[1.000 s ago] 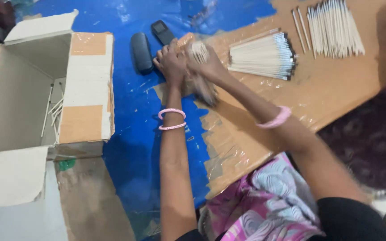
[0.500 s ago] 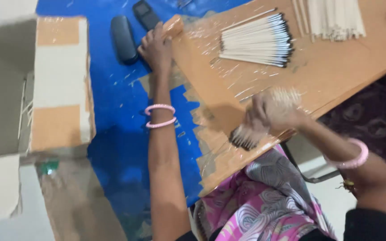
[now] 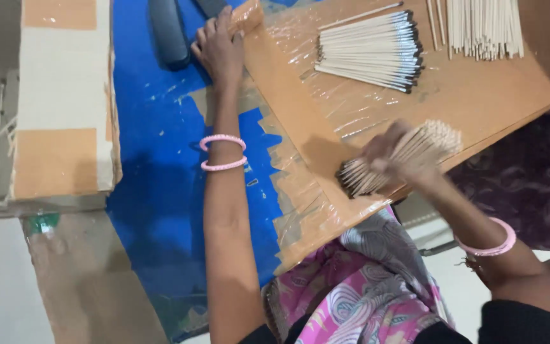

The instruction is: Taking bundles of incense sticks out of a box and leveling them by tapping on a table.

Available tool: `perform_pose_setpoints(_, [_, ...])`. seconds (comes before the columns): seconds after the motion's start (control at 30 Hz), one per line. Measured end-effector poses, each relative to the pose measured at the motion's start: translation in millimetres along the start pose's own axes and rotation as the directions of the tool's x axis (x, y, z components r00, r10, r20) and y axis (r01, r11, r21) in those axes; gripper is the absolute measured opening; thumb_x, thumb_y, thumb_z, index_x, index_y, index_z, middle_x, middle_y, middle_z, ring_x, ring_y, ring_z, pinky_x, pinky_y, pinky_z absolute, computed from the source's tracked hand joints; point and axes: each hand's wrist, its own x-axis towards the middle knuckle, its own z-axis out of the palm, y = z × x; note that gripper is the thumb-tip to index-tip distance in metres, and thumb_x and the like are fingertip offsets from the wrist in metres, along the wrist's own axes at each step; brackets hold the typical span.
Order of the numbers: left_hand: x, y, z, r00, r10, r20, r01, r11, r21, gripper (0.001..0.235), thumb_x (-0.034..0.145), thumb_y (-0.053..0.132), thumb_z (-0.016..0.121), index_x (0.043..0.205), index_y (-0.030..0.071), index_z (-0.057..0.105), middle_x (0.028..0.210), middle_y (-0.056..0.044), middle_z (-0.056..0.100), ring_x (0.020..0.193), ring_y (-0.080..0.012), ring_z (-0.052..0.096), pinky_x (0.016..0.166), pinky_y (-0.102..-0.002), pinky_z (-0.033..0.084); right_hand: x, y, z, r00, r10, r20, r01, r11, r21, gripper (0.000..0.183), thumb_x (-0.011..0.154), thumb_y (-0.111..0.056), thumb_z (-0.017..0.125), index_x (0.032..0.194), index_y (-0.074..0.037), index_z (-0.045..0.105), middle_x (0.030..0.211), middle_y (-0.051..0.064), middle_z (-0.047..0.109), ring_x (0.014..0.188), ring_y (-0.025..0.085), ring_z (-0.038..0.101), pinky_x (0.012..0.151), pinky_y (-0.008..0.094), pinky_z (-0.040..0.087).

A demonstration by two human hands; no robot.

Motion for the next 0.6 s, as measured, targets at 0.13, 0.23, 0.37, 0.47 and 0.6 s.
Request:
perform_pose_setpoints(0.13, [7.7,8.4,-1.2,1.000,-0.027,0.010,0.028,0.999,-0.035,0.057,0.082,0.031,0.080,0.136,0.029,0.062,0.128,-0.002,0.065,0.121,-0.0293,0.054,0.102,-0.051,0.035,-1.1,-16.6,18.4,0.948,0.018,0.318,-0.055,0.992,0.110,0.026,0.088,0.002,0.077,0.089,-0.012,0.055,0.080,0.004,0.069,0.080,0.017,0.071,0.088,0.043,0.059])
perform_pose_setpoints(0.23, [-1.0,1.6,-3.6,1.000,-0.019,0.022,0.020,0.999,-0.029,0.057,0.083,0.031,0.080,0.137,0.028,0.061,0.128,-0.002,0.065,0.122,-0.0285,0.054,0.102,-0.051,0.036,33.0,-22.4,41.9,0.917,-0.004,0.398,-0.028,0.997,0.075,0.025,0.082,0.002,0.077,0.096,-0.011,0.061,0.086,0.004,0.069,0.083,0.017,0.069,0.081,0.040,0.057])
perform_pose_setpoints(0.37, [-2.1,5.6,-4.5,1.000,0.008,0.003,-0.008,1.000,0.004,0.055,0.084,0.031,0.077,0.137,0.027,0.061,0.125,-0.004,0.065,0.120,-0.0286,0.054,0.102,-0.052,0.036,115.1,88.8,44.3,0.966,0.248,0.076,-0.230,0.954,-0.194,0.017,0.107,-0.010,0.074,0.119,-0.005,0.064,0.101,0.004,0.065,0.093,0.013,0.066,0.079,0.028,0.058])
perform_pose_setpoints(0.47, [-2.9,-6.1,7.5,0.996,0.059,-0.060,-0.055,0.996,0.071,0.051,0.091,0.030,0.072,0.140,0.029,0.061,0.127,-0.003,0.065,0.122,-0.0279,0.055,0.104,-0.052,0.036,199.9,95.3,145.4,0.963,0.046,0.265,-0.008,0.990,-0.144,0.045,0.086,-0.011,0.078,0.124,-0.006,0.054,0.101,0.000,0.064,0.082,0.007,0.065,0.061,0.024,0.058])
perform_pose_setpoints(0.6, [5.1,6.5,-1.0,0.998,0.050,-0.038,-0.047,0.996,0.076,0.050,0.091,0.031,0.070,0.140,0.032,0.060,0.126,-0.001,0.065,0.121,-0.0266,0.055,0.104,-0.051,0.037,262.6,167.2,136.1,0.824,-0.467,0.320,0.565,0.718,-0.406,0.021,0.107,-0.009,0.078,0.118,-0.006,0.060,0.099,0.007,0.069,0.089,0.015,0.064,0.082,0.032,0.059])
